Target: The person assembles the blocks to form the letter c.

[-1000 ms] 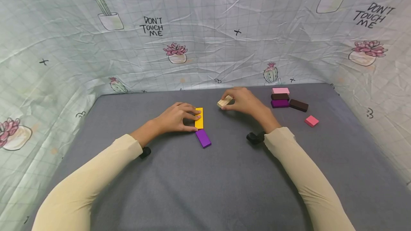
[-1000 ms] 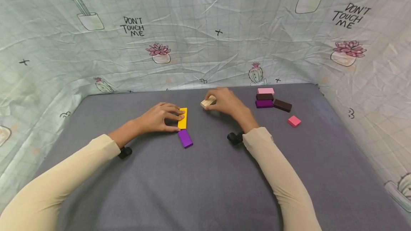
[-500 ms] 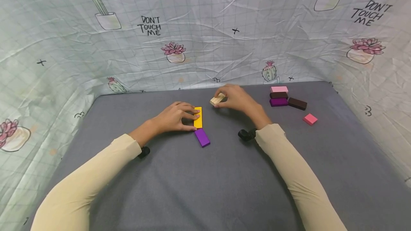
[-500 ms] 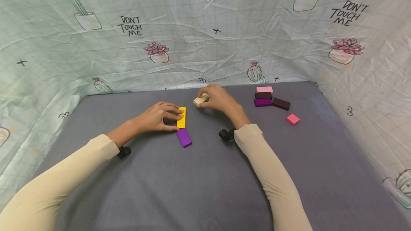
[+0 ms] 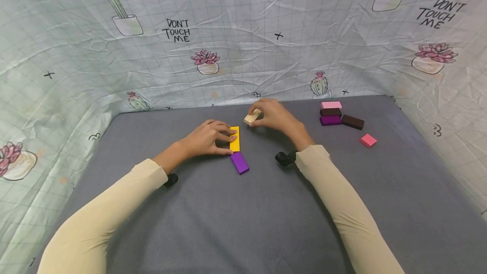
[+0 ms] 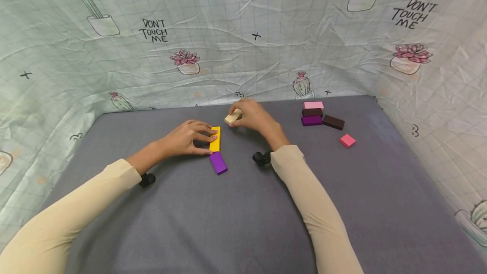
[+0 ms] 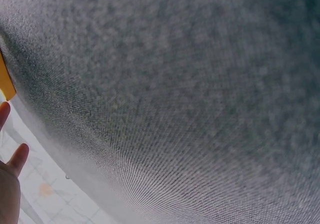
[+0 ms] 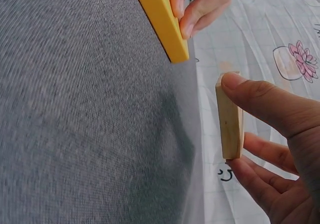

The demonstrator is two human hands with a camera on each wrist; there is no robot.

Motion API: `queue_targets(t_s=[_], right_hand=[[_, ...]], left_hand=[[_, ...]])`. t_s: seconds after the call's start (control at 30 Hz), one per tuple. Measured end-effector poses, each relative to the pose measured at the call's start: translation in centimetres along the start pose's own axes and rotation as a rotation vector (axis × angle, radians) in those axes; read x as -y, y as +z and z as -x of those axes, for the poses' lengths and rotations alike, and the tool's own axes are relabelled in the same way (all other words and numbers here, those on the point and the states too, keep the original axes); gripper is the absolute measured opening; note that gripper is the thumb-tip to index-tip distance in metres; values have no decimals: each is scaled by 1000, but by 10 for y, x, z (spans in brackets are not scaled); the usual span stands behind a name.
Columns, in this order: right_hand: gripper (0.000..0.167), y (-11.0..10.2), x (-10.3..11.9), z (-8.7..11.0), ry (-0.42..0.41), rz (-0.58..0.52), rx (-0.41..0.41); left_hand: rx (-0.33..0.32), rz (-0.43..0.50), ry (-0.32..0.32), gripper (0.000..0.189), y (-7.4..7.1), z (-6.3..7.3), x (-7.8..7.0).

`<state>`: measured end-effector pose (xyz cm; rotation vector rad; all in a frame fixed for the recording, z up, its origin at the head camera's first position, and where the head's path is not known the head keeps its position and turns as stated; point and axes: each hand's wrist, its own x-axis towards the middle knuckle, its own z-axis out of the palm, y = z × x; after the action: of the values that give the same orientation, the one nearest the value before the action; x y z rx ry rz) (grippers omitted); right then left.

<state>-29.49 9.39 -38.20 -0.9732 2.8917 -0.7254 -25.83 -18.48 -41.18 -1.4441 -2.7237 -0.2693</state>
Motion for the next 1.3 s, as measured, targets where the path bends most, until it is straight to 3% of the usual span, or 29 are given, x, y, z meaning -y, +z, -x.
queue_targets(t_s=[0.73,1.3], right_hand=[[42,15,2,-19,13,-4,26],[39,27,7,-35,97,-51,46]], left_hand=[[-9,-7,13,47,0,0,0],[-9,3,1,47,1,0,0]])
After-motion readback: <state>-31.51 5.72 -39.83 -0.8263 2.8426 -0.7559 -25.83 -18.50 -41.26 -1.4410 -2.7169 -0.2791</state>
